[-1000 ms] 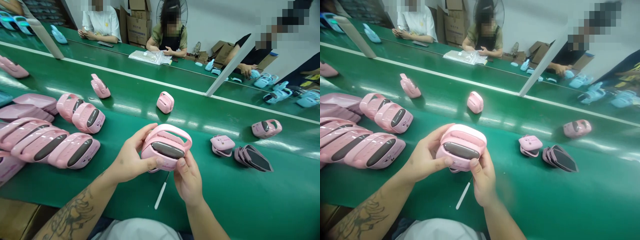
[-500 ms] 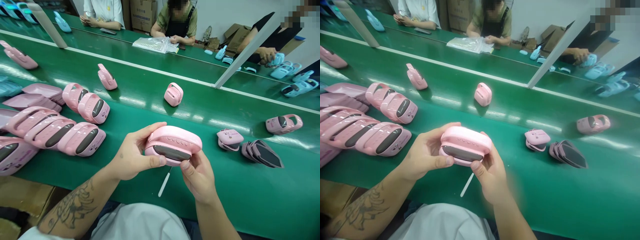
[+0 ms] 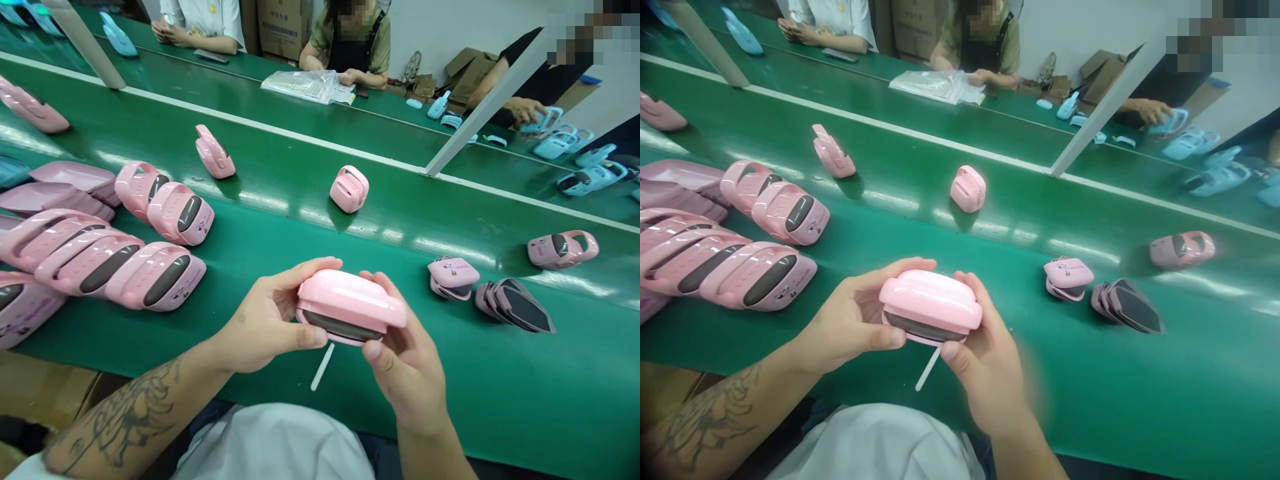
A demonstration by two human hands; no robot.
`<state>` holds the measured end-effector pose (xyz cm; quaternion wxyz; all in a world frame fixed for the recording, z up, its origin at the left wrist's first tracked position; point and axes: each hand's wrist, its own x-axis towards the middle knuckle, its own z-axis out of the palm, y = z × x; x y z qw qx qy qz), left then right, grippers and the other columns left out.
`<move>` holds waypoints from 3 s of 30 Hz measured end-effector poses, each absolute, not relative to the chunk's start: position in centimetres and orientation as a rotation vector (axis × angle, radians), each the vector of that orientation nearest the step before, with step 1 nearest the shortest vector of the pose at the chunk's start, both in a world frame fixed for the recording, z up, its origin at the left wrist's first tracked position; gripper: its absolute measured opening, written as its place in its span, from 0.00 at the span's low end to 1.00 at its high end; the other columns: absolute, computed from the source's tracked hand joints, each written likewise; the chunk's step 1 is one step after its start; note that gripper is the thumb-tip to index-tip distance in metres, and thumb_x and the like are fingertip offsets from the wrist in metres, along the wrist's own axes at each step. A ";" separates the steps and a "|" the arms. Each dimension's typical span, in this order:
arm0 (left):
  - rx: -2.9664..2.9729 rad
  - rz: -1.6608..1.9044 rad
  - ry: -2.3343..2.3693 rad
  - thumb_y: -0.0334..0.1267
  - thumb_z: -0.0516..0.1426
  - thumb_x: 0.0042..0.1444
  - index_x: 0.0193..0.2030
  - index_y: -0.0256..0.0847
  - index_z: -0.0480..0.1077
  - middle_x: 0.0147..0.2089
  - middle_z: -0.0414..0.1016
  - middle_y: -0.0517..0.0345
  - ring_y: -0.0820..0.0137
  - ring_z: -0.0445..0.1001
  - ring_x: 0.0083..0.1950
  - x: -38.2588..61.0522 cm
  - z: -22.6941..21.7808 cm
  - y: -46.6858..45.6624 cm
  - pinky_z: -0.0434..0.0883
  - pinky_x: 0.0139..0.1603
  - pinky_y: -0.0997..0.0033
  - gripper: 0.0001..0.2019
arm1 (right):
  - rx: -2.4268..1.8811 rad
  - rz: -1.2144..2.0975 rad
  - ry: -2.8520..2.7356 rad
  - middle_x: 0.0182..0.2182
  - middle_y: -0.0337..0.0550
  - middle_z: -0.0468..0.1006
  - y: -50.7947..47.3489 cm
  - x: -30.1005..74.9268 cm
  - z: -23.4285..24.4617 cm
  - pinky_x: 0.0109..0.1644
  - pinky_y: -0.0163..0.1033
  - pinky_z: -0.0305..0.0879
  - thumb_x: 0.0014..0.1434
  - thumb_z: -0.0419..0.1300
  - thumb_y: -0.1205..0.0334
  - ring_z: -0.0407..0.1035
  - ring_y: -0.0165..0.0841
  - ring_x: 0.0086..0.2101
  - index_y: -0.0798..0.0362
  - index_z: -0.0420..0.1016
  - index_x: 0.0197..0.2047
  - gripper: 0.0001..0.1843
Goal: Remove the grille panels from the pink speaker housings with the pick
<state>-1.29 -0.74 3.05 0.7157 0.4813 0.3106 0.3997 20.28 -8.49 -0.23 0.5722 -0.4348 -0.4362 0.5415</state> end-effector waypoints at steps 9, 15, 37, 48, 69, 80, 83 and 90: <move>1.271 0.979 0.759 0.36 0.81 0.44 0.66 0.47 0.82 0.71 0.79 0.45 0.47 0.76 0.72 -0.9 3.0 -1.3 0.74 0.72 0.55 0.39 | -1.159 1.080 -1.169 0.71 0.56 0.75 -8.5 20.7 0.5 0.59 0.58 0.83 0.64 0.74 0.40 0.78 0.57 0.63 0.43 0.71 0.73 0.40; 1.283 0.853 0.744 0.39 0.78 0.51 0.74 0.47 0.75 0.74 0.76 0.42 0.46 0.77 0.71 -2.1 2.4 -0.9 0.77 0.69 0.54 0.42 | -1.164 1.261 -1.092 0.75 0.55 0.71 -8.8 20.5 -0.6 0.69 0.62 0.77 0.66 0.72 0.41 0.71 0.56 0.70 0.43 0.66 0.77 0.43; 1.289 0.808 0.790 0.41 0.77 0.53 0.77 0.41 0.71 0.70 0.79 0.39 0.47 0.81 0.66 -1.3 3.7 -1.6 0.79 0.64 0.55 0.44 | -1.069 1.353 -0.974 0.73 0.54 0.74 -8.8 21.0 0.6 0.66 0.58 0.79 0.62 0.77 0.47 0.75 0.55 0.67 0.44 0.73 0.74 0.40; 1.173 0.961 0.761 0.41 0.76 0.55 0.77 0.47 0.70 0.71 0.78 0.43 0.50 0.80 0.67 -1.5 3.1 -2.3 0.80 0.62 0.62 0.43 | -1.133 1.256 -0.982 0.75 0.50 0.71 -8.9 20.4 1.4 0.71 0.61 0.75 0.63 0.76 0.44 0.68 0.55 0.72 0.39 0.69 0.76 0.43; 0.994 0.919 0.731 0.31 0.78 0.50 0.68 0.50 0.80 0.68 0.82 0.46 0.47 0.80 0.69 -1.7 2.1 -2.0 0.81 0.63 0.58 0.37 | -1.068 1.309 -1.031 0.79 0.42 0.64 -9.2 20.3 1.7 0.79 0.58 0.66 0.68 0.73 0.52 0.62 0.50 0.76 0.38 0.68 0.77 0.38; 1.201 1.007 0.794 0.37 0.79 0.50 0.74 0.46 0.74 0.69 0.80 0.43 0.49 0.80 0.67 -0.6 1.3 -3.7 0.79 0.66 0.58 0.43 | -1.179 1.218 -1.055 0.75 0.51 0.72 -9.9 21.2 1.8 0.65 0.54 0.80 0.64 0.74 0.43 0.72 0.53 0.69 0.42 0.72 0.73 0.39; 1.343 1.074 0.754 0.42 0.79 0.50 0.73 0.45 0.75 0.67 0.81 0.42 0.48 0.80 0.65 -0.7 0.6 -3.4 0.78 0.66 0.57 0.43 | -1.168 1.228 -1.066 0.73 0.52 0.73 -9.8 21.4 1.0 0.69 0.56 0.77 0.60 0.76 0.37 0.71 0.53 0.70 0.40 0.68 0.76 0.47; 1.300 1.108 0.767 0.50 0.76 0.55 0.69 0.48 0.80 0.61 0.84 0.47 0.49 0.82 0.59 -0.6 0.9 -3.0 0.80 0.56 0.59 0.35 | -1.081 1.246 -1.188 0.72 0.50 0.74 -9.2 21.5 1.4 0.74 0.60 0.68 0.64 0.73 0.38 0.69 0.54 0.70 0.39 0.70 0.75 0.41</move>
